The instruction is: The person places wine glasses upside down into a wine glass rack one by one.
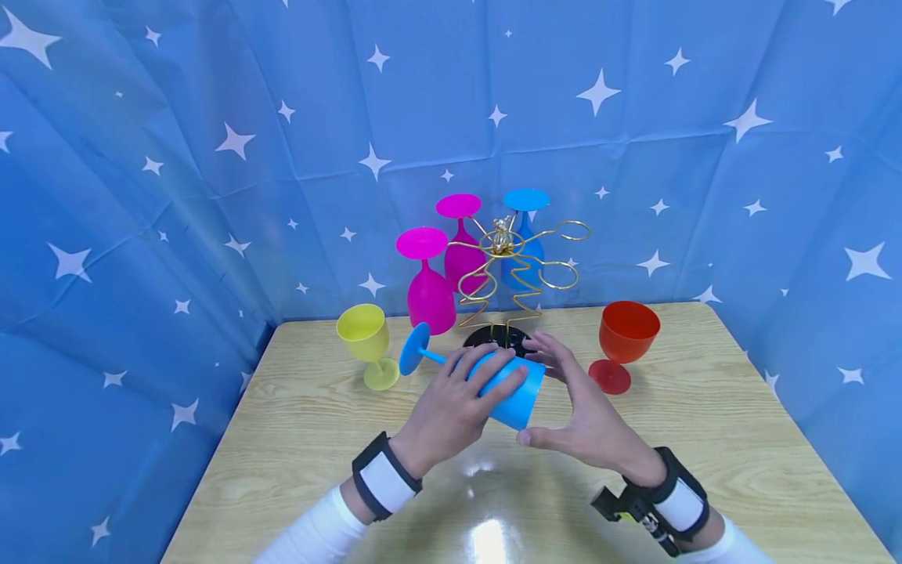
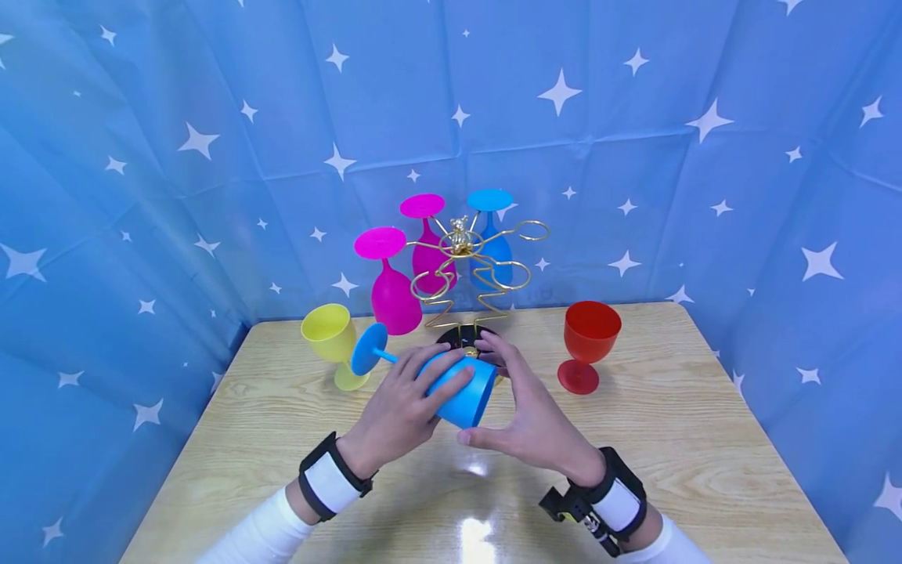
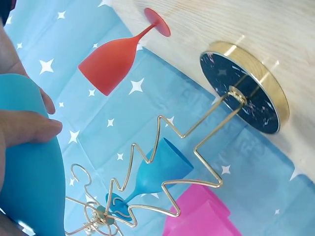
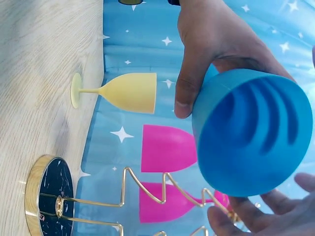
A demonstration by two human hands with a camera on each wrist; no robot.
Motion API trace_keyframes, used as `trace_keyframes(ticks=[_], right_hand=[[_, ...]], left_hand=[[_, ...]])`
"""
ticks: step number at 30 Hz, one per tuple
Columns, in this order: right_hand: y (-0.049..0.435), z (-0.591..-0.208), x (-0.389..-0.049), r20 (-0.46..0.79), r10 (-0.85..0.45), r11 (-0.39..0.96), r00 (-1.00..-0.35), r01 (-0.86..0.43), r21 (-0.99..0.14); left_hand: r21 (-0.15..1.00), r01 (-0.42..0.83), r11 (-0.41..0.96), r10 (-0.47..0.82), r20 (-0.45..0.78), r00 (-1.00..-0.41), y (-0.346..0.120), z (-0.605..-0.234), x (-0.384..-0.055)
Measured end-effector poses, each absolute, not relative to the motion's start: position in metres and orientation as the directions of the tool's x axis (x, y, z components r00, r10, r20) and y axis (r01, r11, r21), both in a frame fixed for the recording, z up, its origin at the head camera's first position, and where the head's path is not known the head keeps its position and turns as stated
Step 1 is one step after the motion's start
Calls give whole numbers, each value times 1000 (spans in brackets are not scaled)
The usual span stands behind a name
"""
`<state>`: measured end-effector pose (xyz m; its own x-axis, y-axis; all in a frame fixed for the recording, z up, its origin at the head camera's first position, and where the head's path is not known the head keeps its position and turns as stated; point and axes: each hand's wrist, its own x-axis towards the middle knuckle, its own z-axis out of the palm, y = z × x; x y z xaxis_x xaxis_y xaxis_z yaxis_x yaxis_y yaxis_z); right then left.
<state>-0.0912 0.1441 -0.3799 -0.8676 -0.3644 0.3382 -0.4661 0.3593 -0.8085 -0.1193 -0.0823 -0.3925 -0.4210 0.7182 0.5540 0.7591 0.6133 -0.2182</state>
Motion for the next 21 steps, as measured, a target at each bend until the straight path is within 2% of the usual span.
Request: trace_keyframes(ticks=[8, 17, 21], right_hand=[[146, -377, -94, 294, -423, 395, -857, -466, -792], [151, -378, -104, 253, -537, 328, -805, -476, -816], [152, -380, -108, 222, -569, 287, -792, -445, -848]], left_hand=[[-334, 755, 564, 792, 478, -381, -84, -391, -120], [-543, 712, 444, 886, 387, -257, -84, -391, -118], [-555, 732, 395, 911, 341, -234, -84, -391, -117]])
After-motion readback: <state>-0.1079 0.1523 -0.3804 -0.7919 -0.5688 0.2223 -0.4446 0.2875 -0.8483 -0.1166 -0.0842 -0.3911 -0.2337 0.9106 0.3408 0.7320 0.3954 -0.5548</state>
